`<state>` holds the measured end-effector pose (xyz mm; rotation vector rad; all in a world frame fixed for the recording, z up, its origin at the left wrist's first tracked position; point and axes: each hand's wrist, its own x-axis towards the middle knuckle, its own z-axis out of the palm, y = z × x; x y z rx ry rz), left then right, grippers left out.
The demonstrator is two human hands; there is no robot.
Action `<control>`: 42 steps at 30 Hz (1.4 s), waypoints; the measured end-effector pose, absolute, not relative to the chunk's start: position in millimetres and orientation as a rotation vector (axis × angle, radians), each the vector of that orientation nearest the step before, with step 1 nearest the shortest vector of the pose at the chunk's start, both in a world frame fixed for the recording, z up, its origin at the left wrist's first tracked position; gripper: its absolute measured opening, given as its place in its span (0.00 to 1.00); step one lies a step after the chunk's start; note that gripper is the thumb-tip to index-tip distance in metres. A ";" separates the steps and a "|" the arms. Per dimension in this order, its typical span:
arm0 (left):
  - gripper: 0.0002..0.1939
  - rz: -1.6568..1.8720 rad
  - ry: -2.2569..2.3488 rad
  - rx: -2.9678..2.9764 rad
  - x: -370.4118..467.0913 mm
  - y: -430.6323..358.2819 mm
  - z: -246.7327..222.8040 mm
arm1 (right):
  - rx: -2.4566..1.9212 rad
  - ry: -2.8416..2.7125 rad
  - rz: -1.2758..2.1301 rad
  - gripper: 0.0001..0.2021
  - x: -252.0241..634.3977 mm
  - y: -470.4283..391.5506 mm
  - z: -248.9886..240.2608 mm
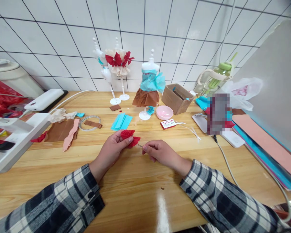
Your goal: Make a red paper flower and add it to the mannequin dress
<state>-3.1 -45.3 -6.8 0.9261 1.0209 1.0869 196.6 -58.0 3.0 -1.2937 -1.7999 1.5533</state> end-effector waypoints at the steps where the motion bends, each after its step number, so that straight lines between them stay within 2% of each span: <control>1: 0.14 1.094 1.013 0.916 -2.9 -45.2 -6.4 | -1.301 -1.809 1.530 0.17 196.3 -58.3 1.8; 8: 0.15 1.099 1.030 0.938 -1.7 -45.2 -6.5 | -1.343 -1.856 1.369 0.16 191.0 -62.3 -3.6; 12: 0.12 1.108 1.044 0.956 -0.5 -46.9 -4.7 | -1.340 -1.833 1.329 0.15 188.5 -63.5 -3.1; 42: 0.14 1.091 1.003 0.948 -0.8 -48.3 -0.7 | -1.327 -1.772 1.385 0.17 190.5 -60.0 -4.4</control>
